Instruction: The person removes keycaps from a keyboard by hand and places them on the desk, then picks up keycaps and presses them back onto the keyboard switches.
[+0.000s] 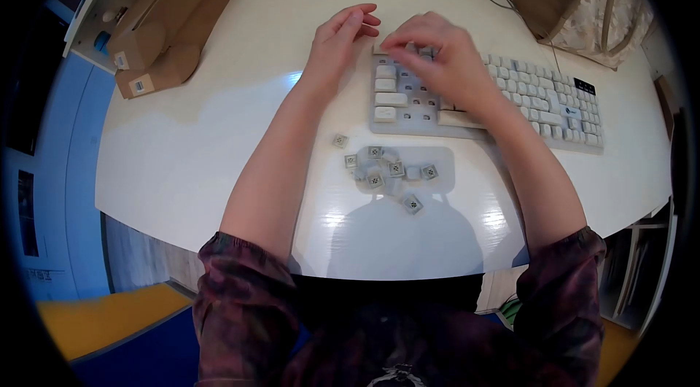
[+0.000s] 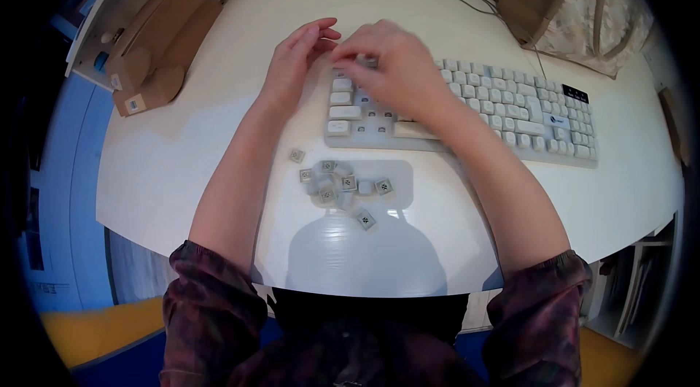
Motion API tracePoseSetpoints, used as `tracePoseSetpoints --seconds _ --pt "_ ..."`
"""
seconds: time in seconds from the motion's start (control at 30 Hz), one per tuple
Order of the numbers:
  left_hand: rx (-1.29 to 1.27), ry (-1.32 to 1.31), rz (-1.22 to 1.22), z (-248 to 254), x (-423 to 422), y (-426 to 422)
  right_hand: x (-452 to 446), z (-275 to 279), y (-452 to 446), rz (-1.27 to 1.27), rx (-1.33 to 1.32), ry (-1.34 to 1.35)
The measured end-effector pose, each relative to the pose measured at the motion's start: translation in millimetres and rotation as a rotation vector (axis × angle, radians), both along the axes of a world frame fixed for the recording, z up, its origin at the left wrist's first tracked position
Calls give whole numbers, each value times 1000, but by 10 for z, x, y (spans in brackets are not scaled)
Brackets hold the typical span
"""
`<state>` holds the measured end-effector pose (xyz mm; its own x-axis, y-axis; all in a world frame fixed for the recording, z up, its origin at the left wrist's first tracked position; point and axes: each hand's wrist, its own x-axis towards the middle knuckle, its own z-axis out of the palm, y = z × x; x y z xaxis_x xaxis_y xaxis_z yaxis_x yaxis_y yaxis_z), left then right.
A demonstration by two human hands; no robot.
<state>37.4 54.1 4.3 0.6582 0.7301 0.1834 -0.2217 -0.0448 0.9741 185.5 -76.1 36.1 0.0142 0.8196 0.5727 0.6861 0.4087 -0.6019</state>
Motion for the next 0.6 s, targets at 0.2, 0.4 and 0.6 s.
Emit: tracePoseSetpoints --seconds 0.2,0.4,0.6 --pt "-162 -109 5 48 -131 103 -555 -76 -168 287 -21 -360" --pt "-111 -53 7 55 -108 90 -663 -116 -214 331 -113 -461" --pt "-84 -51 5 67 -99 39 -550 63 -172 202 -279 133"
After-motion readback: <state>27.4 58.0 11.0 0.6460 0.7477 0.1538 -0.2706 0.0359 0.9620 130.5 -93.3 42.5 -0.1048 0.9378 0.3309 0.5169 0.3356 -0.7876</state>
